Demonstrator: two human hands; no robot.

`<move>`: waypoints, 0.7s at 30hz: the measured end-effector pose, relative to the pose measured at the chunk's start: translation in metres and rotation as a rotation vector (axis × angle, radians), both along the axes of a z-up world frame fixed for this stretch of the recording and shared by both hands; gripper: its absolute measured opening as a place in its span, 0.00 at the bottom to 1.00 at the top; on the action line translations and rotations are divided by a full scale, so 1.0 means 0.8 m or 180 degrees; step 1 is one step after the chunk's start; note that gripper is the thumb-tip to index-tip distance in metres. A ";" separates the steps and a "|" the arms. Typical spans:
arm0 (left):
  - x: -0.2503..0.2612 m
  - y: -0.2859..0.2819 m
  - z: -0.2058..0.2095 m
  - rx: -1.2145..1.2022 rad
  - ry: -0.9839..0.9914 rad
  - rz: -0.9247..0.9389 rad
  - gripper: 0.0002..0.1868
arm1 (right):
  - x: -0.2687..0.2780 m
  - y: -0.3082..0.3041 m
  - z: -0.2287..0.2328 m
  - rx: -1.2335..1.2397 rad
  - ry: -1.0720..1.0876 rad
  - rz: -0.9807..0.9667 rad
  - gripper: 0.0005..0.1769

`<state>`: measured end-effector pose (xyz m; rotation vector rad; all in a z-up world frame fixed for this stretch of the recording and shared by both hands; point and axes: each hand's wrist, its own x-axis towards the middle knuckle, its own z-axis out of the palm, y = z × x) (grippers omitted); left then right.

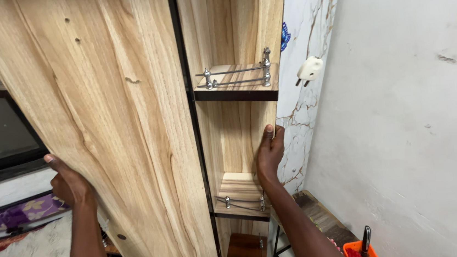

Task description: The person assembles a wooden wall-mounted shelf unit by attaching metal brackets to the back panel and aligning it against the wall. They handle a red artificial flower and place it on a nearby table before continuing with the shelf assembly.

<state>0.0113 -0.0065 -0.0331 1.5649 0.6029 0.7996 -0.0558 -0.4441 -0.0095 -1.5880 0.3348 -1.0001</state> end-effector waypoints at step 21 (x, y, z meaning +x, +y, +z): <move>-0.006 -0.005 -0.004 0.0311 -0.0192 0.0128 0.48 | -0.003 -0.010 -0.011 0.0253 -0.0016 0.0227 0.36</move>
